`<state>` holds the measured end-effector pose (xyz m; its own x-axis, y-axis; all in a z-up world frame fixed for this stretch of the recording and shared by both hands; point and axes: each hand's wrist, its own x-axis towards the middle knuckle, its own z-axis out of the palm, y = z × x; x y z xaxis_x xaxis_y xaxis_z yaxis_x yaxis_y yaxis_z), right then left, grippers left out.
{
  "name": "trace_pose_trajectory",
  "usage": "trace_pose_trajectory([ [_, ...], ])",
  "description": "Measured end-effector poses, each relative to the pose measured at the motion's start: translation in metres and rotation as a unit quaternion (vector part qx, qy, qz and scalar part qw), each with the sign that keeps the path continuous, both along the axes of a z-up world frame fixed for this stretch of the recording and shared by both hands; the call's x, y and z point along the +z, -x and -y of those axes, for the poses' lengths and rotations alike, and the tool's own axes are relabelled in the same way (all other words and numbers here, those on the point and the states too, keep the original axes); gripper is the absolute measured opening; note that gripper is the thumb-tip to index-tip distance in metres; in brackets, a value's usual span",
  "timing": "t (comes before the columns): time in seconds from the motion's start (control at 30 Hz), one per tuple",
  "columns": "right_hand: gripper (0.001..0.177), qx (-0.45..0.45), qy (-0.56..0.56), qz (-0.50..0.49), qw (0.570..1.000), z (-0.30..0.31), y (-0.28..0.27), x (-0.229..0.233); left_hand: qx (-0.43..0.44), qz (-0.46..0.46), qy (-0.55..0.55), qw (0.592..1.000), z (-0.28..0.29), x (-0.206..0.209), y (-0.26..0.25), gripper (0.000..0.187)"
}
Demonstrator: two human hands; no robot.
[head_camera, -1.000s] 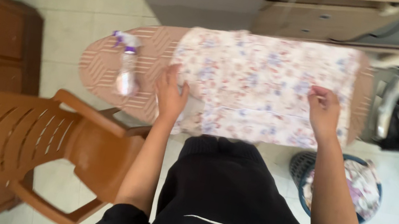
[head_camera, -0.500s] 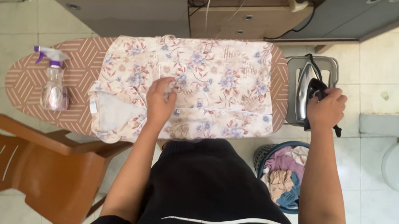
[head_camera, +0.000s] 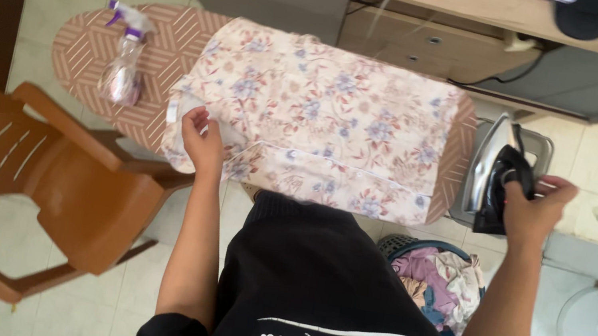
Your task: The person irons a floral-patterned shirt on an ironing board. They repeatedly smooth the fabric, reposition the shirt, and use a spray bottle to mist the garment before continuing to iron different sections.
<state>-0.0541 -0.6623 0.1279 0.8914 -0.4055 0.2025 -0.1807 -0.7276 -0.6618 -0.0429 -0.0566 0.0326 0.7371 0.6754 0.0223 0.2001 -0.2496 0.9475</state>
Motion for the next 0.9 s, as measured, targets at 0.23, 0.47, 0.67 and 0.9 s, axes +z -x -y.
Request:
trace_pose_trajectory([
  [0.23, 0.043, 0.106, -0.074, -0.094, 0.987, -0.097, -0.067, 0.083, 0.079, -0.04, 0.35, 0.932, -0.04, -0.052, -0.005, 0.044],
  [0.47, 0.067, 0.302, 0.124, -0.212, 0.921, -0.237, -0.143, 0.056, 0.028, 0.016, 0.455, 0.89, -0.064, -0.071, -0.026, 0.061],
  [0.67, 0.057, 0.411, 0.209, -0.113, 0.88, -0.339, -0.15, 0.01, 0.021, -0.021, 0.464, 0.886, -0.07, -0.049, -0.037, 0.062],
  [0.9, 0.059, 0.374, 0.259, -0.175, 0.873, -0.378, -0.161, 0.002, 0.072, -0.1, 0.329, 0.936, -0.051, -0.031, -0.049, 0.065],
])
